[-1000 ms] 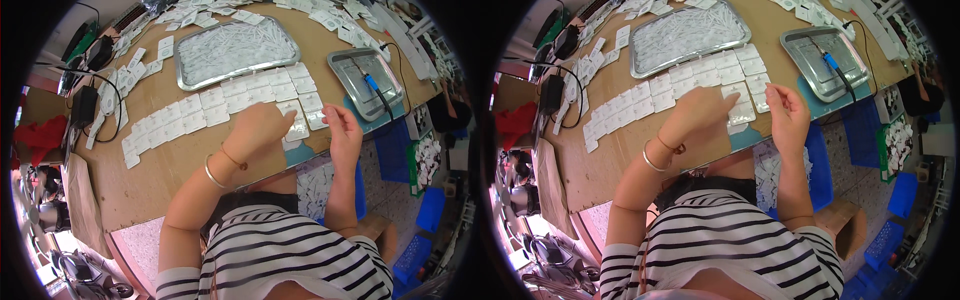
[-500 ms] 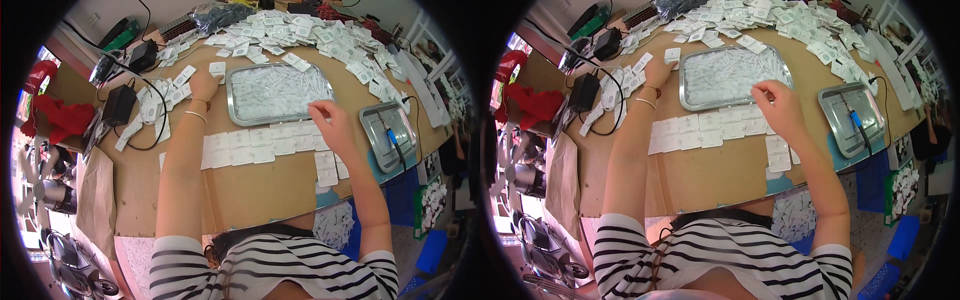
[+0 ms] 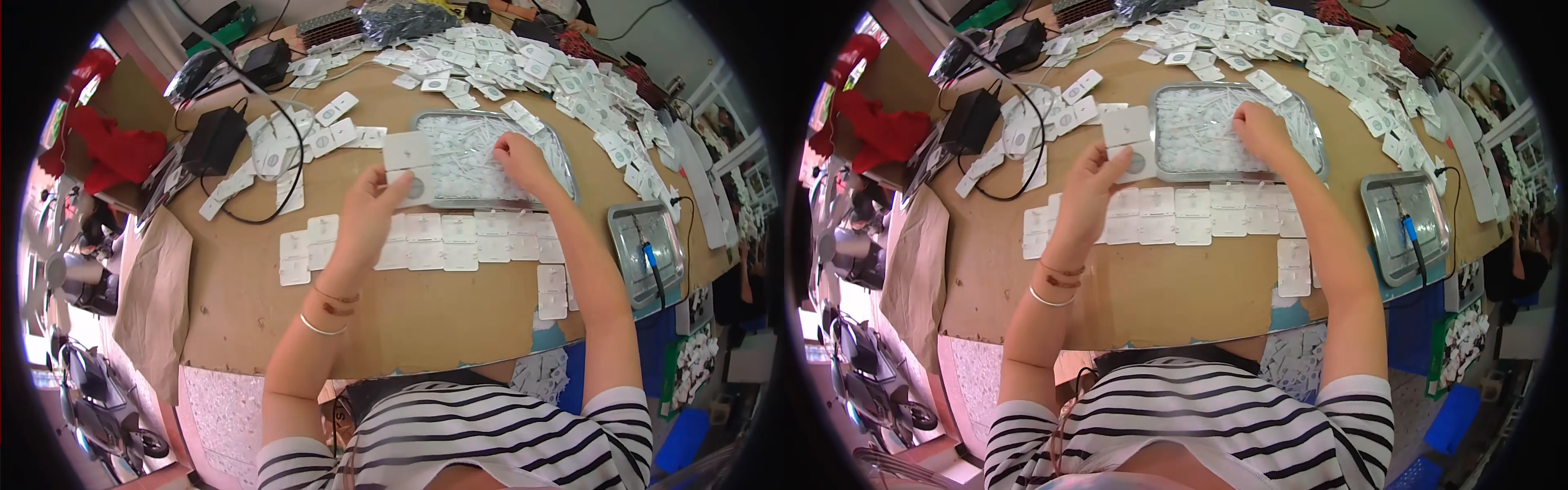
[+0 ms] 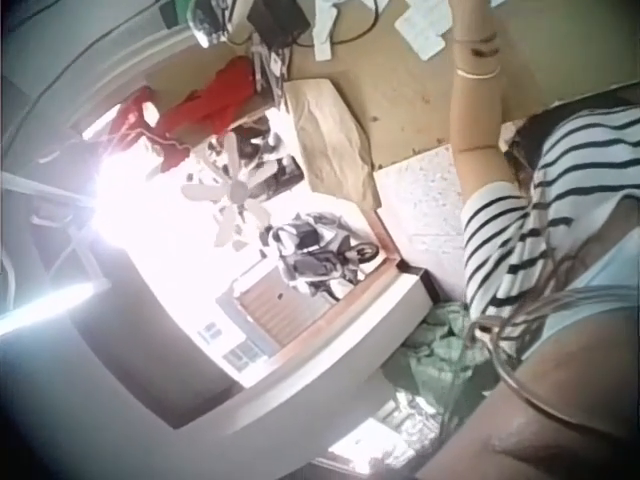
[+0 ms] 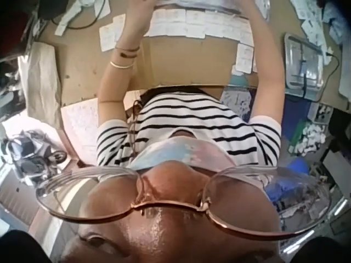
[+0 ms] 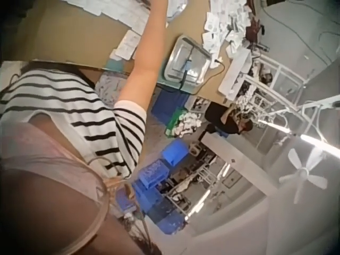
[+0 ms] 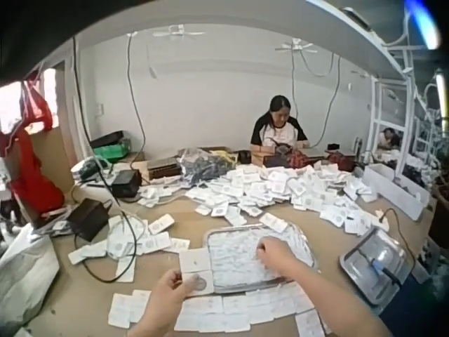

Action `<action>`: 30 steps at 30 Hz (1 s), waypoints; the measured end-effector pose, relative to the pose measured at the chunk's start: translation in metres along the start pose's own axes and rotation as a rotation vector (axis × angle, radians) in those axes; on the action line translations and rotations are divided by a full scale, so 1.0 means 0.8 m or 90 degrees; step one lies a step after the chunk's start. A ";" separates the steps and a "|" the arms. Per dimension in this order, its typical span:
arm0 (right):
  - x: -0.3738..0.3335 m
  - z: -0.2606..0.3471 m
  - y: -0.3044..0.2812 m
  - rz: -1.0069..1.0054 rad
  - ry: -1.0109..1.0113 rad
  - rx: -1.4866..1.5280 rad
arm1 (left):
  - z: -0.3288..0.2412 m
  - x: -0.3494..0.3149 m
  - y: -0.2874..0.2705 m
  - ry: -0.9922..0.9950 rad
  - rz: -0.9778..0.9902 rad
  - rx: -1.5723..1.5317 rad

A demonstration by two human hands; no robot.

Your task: Manually packaging small electronic devices into plastic bags and attaching them to cardboard backing cards for retail.

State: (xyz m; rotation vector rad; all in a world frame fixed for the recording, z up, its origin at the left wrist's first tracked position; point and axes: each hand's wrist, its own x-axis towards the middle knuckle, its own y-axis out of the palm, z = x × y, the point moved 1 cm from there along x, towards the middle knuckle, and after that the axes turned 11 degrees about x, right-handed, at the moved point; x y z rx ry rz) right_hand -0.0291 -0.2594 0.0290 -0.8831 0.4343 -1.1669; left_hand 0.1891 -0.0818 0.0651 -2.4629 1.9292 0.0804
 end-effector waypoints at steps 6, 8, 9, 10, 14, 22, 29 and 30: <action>-0.076 0.084 -0.011 0.001 -0.065 0.377 | 0.029 -0.040 0.012 -0.026 0.026 -0.056; -0.115 0.116 -0.016 0.040 -0.070 0.506 | 0.031 -0.047 0.015 -0.020 0.046 -0.053; -0.131 0.125 -0.016 0.044 -0.097 0.493 | 0.031 -0.048 0.016 -0.007 0.064 -0.043; -0.143 0.132 -0.016 0.048 -0.125 0.480 | 0.029 -0.051 0.018 -0.013 0.069 -0.048; -0.167 0.146 -0.011 -0.019 -0.170 0.439 | 0.020 -0.057 0.019 0.016 0.124 -0.059; -0.172 0.157 -0.006 -0.008 -0.114 0.415 | 0.017 -0.064 0.015 0.041 0.133 -0.056; -0.162 0.130 0.008 0.218 0.180 0.740 | 0.012 -0.069 0.016 0.035 0.105 -0.067; -0.163 0.127 0.010 0.215 0.182 0.740 | 0.013 -0.068 0.018 0.039 0.090 -0.066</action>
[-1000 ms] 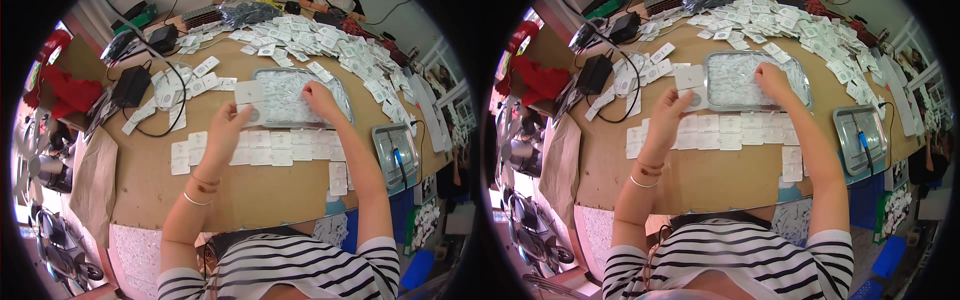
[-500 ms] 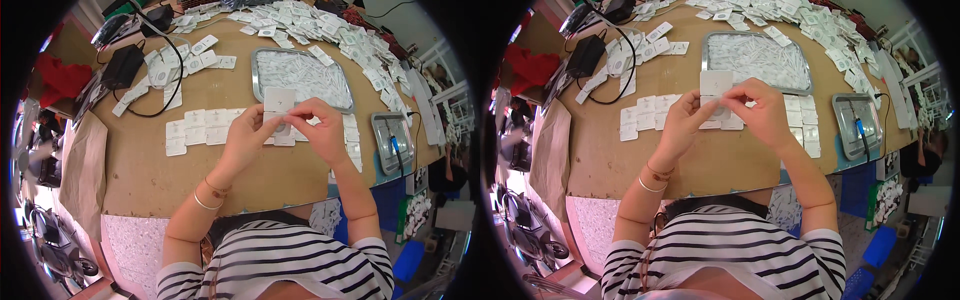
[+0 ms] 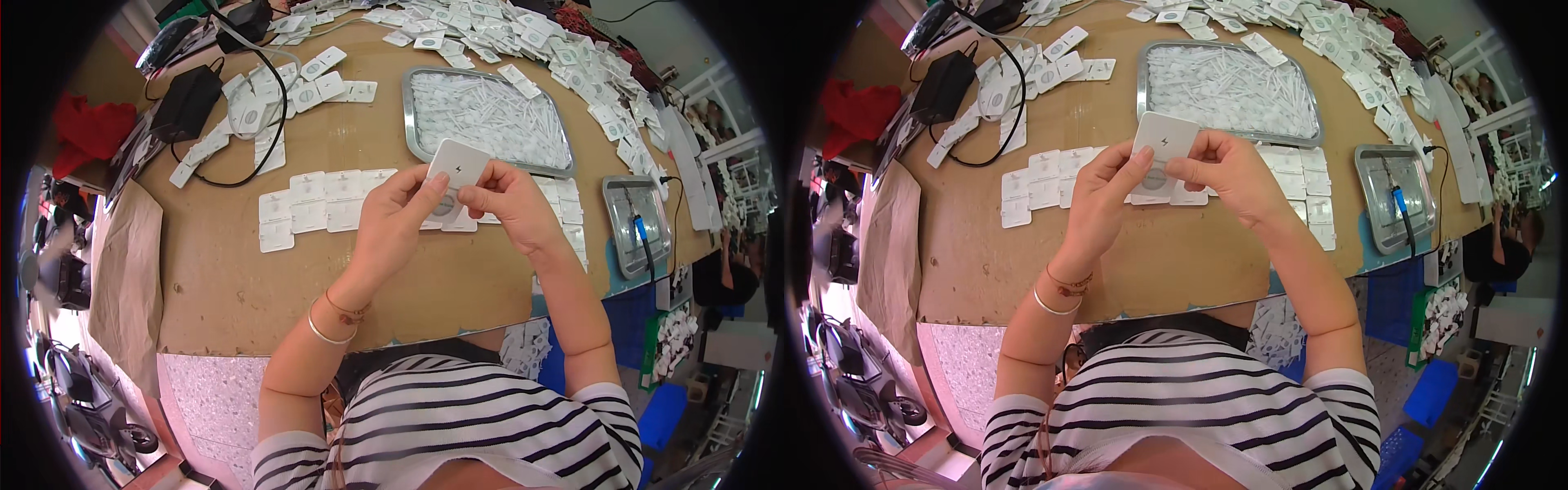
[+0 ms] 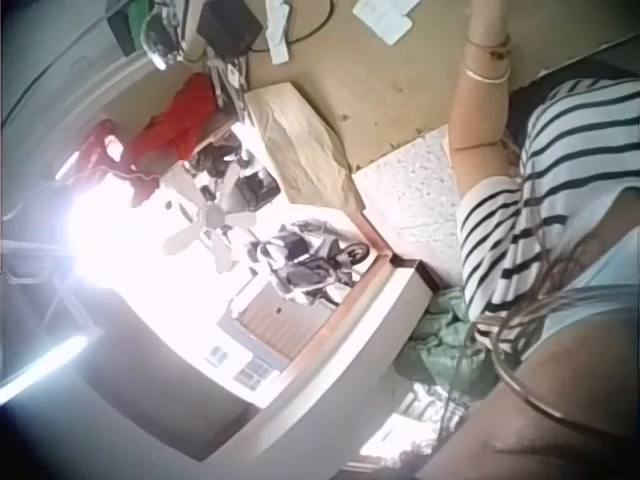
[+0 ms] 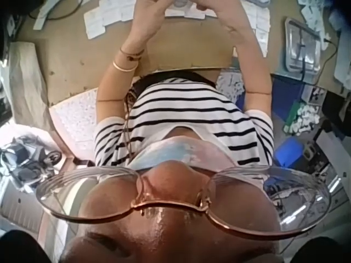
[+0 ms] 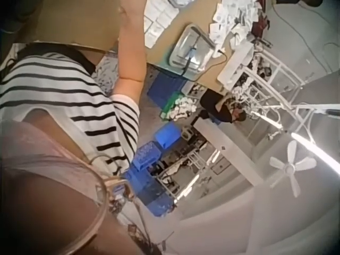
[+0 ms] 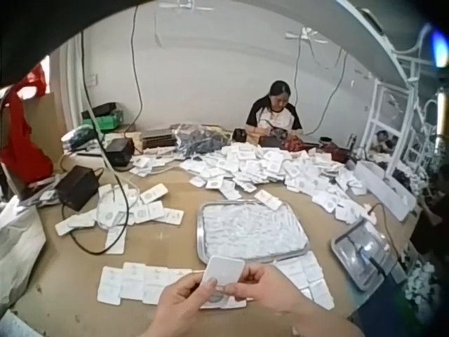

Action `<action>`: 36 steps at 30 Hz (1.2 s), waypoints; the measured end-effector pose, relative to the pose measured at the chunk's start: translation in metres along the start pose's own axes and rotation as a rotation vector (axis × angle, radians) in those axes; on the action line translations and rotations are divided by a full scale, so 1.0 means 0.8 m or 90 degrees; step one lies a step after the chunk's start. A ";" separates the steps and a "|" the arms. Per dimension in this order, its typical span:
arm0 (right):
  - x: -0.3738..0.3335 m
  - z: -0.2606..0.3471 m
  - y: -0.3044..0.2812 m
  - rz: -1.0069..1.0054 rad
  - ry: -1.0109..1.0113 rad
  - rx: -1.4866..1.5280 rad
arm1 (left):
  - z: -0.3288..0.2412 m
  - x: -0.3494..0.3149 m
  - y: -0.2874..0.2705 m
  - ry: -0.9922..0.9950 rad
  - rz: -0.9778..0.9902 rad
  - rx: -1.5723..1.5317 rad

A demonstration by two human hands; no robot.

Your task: Manually packaging small electronic devices into plastic bags and attaching them to cardboard backing cards for retail.

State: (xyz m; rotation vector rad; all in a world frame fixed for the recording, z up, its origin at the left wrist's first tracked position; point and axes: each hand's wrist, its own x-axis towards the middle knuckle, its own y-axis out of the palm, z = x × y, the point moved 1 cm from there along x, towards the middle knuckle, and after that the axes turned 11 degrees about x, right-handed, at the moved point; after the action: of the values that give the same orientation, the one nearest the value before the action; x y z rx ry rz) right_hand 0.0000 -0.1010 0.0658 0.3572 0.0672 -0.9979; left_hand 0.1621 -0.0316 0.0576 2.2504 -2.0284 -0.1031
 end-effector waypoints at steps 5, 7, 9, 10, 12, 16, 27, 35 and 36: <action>-0.005 -0.010 0.004 -0.025 -0.073 -0.033 | 0.016 0.005 -0.002 0.038 -0.011 0.108; 0.001 -0.013 0.004 -0.023 -0.092 -0.077 | 0.015 0.004 -0.002 0.043 -0.006 0.146; 0.015 -0.006 -0.001 -0.019 -0.111 -0.122 | 0.011 0.003 -0.004 0.042 -0.038 0.189; 0.034 0.008 -0.012 -0.015 -0.106 -0.151 | 0.010 0.006 -0.007 0.043 -0.037 0.189; 0.082 0.027 -0.037 -0.100 -0.158 -0.336 | 0.009 0.009 -0.014 0.043 -0.108 0.095; 0.180 0.009 -0.099 -0.225 -0.288 -0.693 | 0.007 0.020 -0.023 0.037 -0.145 0.067; 0.191 0.019 -0.087 -0.210 -0.214 -0.540 | -0.002 0.020 -0.027 -0.069 -0.113 0.060; 0.053 0.043 -0.013 -0.032 -0.193 -0.172 | 0.012 0.016 -0.017 -0.149 -0.013 -0.171; 0.040 0.043 -0.004 0.007 -0.187 -0.140 | 0.007 0.013 -0.015 -0.163 0.028 -0.187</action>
State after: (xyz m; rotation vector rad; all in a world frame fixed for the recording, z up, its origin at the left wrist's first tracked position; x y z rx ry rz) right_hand 0.0106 -0.1395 0.0902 0.0074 -0.0900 -1.0121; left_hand 0.1746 -0.0408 0.0511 2.0967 -2.0161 -0.6715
